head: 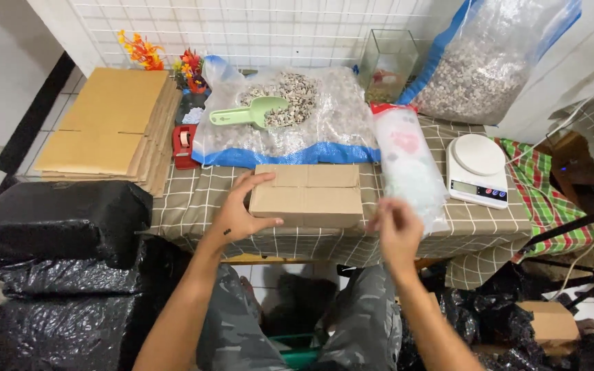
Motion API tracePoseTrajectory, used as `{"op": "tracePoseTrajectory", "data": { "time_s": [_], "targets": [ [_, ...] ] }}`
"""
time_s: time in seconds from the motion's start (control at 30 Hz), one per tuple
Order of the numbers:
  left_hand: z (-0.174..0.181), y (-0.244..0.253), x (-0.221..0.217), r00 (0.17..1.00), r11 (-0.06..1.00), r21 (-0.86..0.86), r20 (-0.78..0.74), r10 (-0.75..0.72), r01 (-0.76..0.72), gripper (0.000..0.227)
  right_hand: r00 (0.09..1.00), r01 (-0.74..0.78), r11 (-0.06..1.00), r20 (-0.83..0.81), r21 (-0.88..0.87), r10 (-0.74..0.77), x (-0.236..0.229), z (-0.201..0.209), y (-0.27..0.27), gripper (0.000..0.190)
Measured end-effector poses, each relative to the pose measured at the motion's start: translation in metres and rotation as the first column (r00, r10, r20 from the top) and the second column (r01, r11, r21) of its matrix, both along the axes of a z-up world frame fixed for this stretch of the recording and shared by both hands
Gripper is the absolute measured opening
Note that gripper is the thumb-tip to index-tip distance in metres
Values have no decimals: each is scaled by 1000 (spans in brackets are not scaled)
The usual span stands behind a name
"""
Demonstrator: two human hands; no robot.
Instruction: The person places a small black plastic bag into a cardboard box, seals the box with tape, and then wraps the entire box in black bubble wrap. The person handles the box, tape, and bubble wrap by hand throughout the process.
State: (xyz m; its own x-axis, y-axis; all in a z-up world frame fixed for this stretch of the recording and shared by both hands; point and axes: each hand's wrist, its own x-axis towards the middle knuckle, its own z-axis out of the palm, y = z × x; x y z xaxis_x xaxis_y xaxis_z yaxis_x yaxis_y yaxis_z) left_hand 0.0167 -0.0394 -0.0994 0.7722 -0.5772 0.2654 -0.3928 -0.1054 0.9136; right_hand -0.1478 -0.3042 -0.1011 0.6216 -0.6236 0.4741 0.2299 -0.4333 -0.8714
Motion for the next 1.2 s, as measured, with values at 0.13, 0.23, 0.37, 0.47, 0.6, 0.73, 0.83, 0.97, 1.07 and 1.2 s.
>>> {"op": "tracePoseTrajectory", "data": {
  "time_s": [0.13,0.23,0.37,0.47,0.6,0.73,0.83,0.97,1.07,1.2],
  "targets": [
    [10,-4,11,993,999,2,113,42,-42,93,1000,-7,993,6,115,6,-28,-38,-8,14],
    [16,-5,17,994,993,108,107,28,-40,95,997,-3,998,-83,65,8,-35,-59,-14,14],
    [41,-8,-8,992,968,220,56,111,-120,108,964,-100,965,-217,243,154,-51,-78,-22,14],
    [17,-15,-25,837,955,-102,463,292,-277,82,957,-111,967,-238,229,166,-61,-95,-35,14],
    [-53,-40,-80,531,979,-194,824,198,-64,24,961,-94,974,-238,207,144,-64,-101,-43,14],
    [-93,-83,-115,695,981,-118,719,-23,155,38,930,-133,976,-320,175,183,-64,-78,-29,18],
    [-134,-104,-117,768,971,85,598,-228,222,35,878,-205,967,-408,154,251,-68,-66,-14,20],
    [-171,-127,-102,870,892,342,288,-399,296,26,699,-290,955,-696,-68,163,-71,-44,-5,24],
    [-208,-141,-93,888,780,507,61,-456,366,17,412,-336,940,-906,-50,99,-75,-75,-15,37],
    [-308,-158,-73,826,356,785,-326,-460,508,53,104,-341,940,-994,-8,29,-74,-131,-38,52]
  ]
}}
